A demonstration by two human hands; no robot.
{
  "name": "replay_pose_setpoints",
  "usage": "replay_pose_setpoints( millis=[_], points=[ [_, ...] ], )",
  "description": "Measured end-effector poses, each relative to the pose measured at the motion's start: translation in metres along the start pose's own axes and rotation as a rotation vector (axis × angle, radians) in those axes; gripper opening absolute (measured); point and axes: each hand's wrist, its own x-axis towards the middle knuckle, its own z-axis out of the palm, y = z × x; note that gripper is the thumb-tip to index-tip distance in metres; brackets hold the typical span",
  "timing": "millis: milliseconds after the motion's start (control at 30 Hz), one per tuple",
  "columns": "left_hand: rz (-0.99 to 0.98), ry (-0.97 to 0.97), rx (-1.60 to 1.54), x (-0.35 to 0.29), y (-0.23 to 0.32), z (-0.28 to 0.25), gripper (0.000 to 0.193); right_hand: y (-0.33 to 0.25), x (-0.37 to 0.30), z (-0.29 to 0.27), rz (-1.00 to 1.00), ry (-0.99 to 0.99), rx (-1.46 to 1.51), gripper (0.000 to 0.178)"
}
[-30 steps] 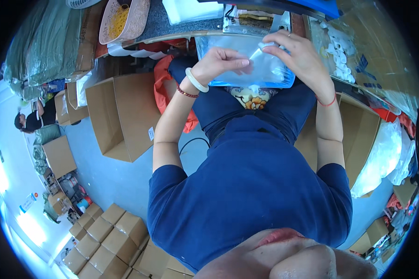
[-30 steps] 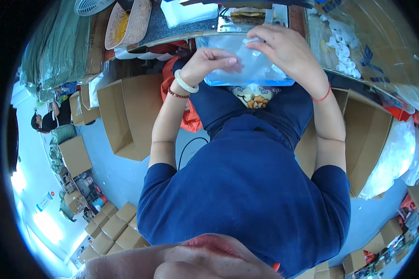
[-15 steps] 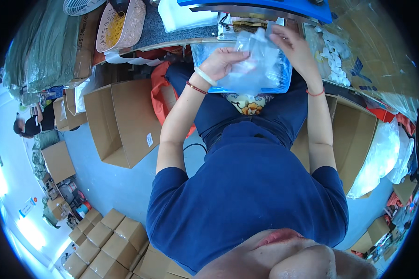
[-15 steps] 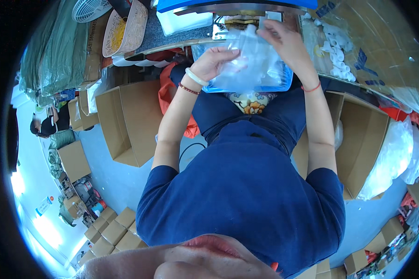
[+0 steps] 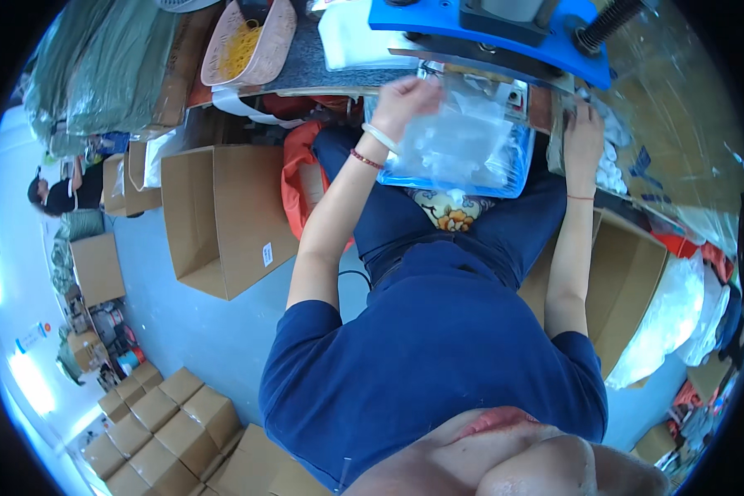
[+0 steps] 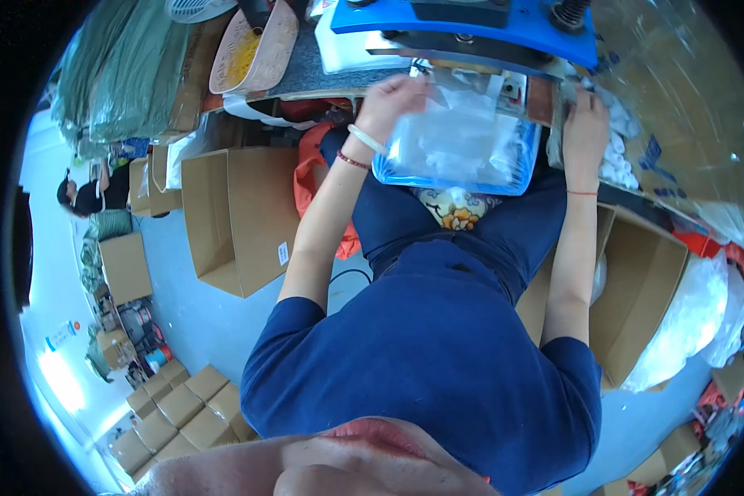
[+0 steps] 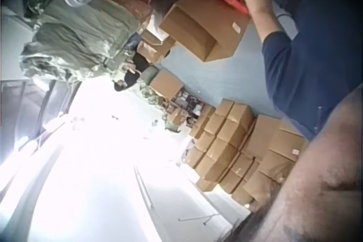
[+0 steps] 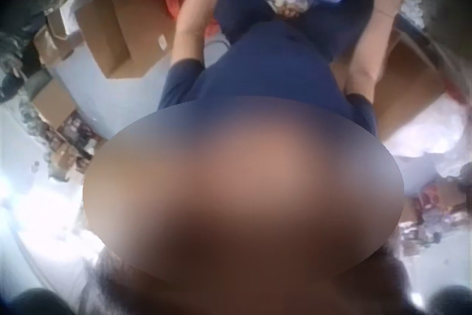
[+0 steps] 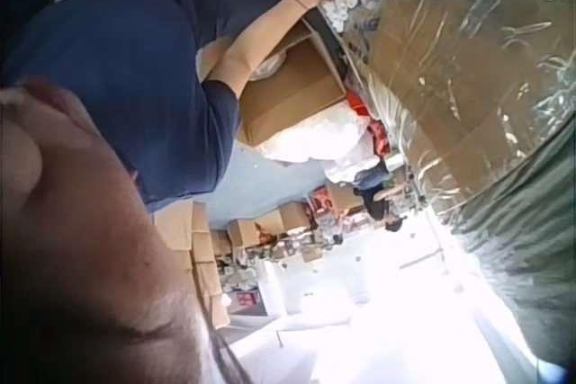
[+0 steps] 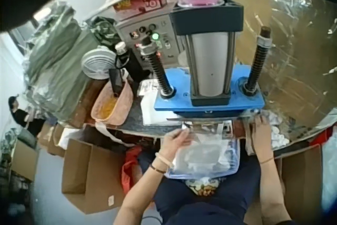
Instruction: The person is using a heat-sealing machine to seal small items inside plastic bags.
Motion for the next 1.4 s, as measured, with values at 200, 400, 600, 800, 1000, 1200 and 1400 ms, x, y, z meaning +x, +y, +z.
replay_pose_setpoints(
  millis=[200,400,600,800,1000,1200,1400],
  points=[
    [0.802,0.434,1.34,0.091,0.02,-0.079,0.044,-0.011,0.0,-0.021,-0.197,0.09,-0.053,0.038],
    [0.808,0.306,1.565,0.101,-0.015,-0.098,0.064,-0.011,-0.036,-0.053,-0.033,0.049,-0.255,0.037],
    [1.115,0.495,1.286,0.062,-0.008,-0.081,0.057,-0.015,-0.022,-0.035,-0.084,0.01,-0.015,0.035],
    [0.94,0.256,1.428,-0.009,-0.041,-0.083,0.05,-0.014,-0.014,-0.025,-0.167,0.287,-0.071,0.029],
    [0.861,0.296,1.337,-0.005,-0.009,-0.079,0.017,-0.017,-0.007,-0.043,-0.028,0.158,0.369,0.03],
    [0.748,0.283,0.852,-0.047,0.012,-0.042,0.019,-0.042,-0.04,-0.095,0.066,-0.05,0.971,0.03],
    [0.311,0.023,0.354,-0.066,0.022,-0.011,0.019,-0.108,-0.078,-0.078,0.212,-0.461,1.193,0.03]
  ],
)
